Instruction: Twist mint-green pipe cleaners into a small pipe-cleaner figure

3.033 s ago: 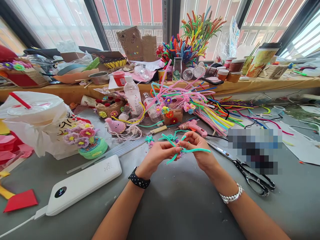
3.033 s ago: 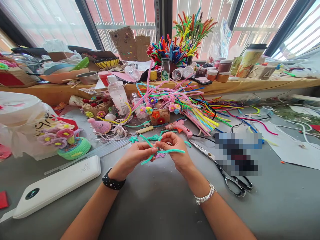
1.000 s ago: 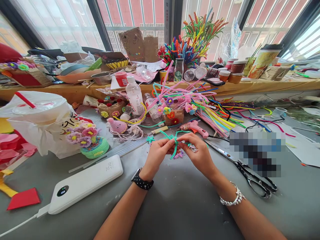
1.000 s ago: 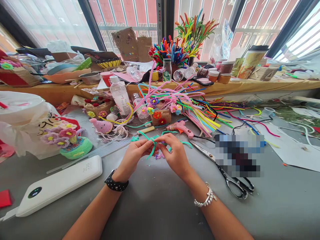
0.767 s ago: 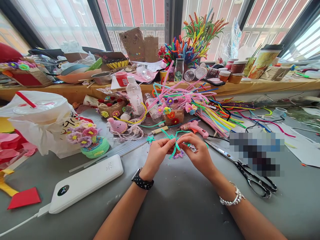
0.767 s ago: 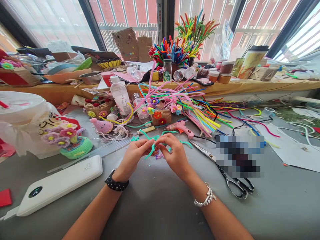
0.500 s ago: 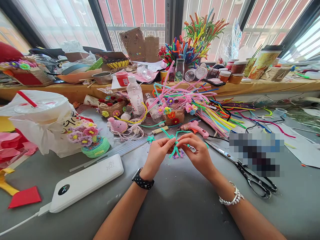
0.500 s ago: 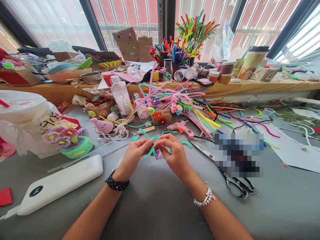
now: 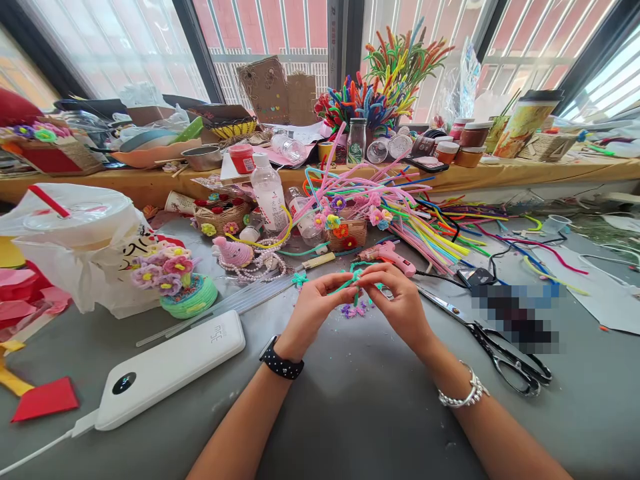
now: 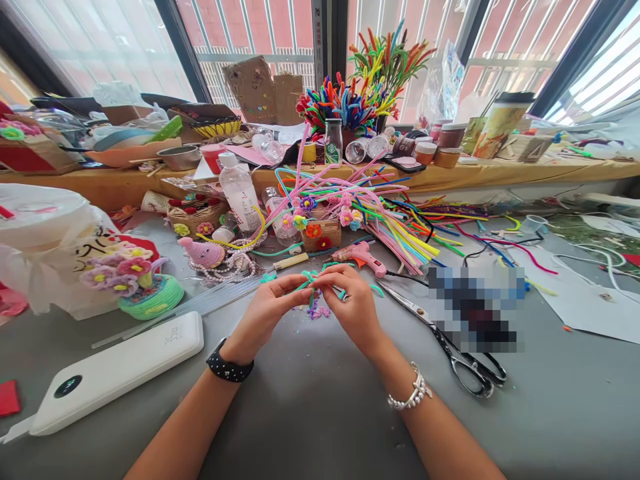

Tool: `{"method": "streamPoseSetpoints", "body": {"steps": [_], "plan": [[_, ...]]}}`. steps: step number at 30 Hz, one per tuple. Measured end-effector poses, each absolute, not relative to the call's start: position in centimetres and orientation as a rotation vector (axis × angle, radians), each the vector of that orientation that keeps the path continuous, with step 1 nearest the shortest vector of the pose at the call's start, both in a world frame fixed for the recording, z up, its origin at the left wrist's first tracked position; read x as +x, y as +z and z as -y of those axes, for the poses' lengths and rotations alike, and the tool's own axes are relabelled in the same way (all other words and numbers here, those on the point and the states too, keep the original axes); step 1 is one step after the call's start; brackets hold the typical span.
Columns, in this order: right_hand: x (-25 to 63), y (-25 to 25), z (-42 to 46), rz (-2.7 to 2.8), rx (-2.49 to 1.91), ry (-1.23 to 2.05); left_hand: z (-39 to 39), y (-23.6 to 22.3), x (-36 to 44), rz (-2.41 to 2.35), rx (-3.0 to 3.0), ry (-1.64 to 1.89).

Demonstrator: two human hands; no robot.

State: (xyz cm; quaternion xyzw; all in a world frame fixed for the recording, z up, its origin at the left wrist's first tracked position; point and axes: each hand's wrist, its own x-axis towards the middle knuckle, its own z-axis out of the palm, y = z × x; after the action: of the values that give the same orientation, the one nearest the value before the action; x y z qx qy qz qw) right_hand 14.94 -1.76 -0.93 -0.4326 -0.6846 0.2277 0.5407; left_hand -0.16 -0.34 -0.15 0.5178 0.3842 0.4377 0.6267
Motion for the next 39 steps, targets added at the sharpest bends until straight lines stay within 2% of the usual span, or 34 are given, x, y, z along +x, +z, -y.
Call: {"method": "streamPoseSetpoints", "body": {"steps": [9, 17, 27, 39], "plan": [[14.88, -0.87, 1.76, 1.614, -1.068, 0.834, 0.49, 0.15, -0.25, -0.923, 1.247, 0.930], [15.17, -0.97, 1.57, 1.661, -1.169, 0.664, 0.32, -0.66, 0.30, -0.924, 1.328, 0.960], [15.59, -0.86, 1.52, 1.710, -1.171, 0.613, 0.51, -0.43, 0.09, -1.009, 1.742, 1.020], [15.83, -0.41, 1.65, 1.529, -1.228, 1.000, 0.61, 0.13, 0.15, -0.828, 1.394, 0.888]]}}
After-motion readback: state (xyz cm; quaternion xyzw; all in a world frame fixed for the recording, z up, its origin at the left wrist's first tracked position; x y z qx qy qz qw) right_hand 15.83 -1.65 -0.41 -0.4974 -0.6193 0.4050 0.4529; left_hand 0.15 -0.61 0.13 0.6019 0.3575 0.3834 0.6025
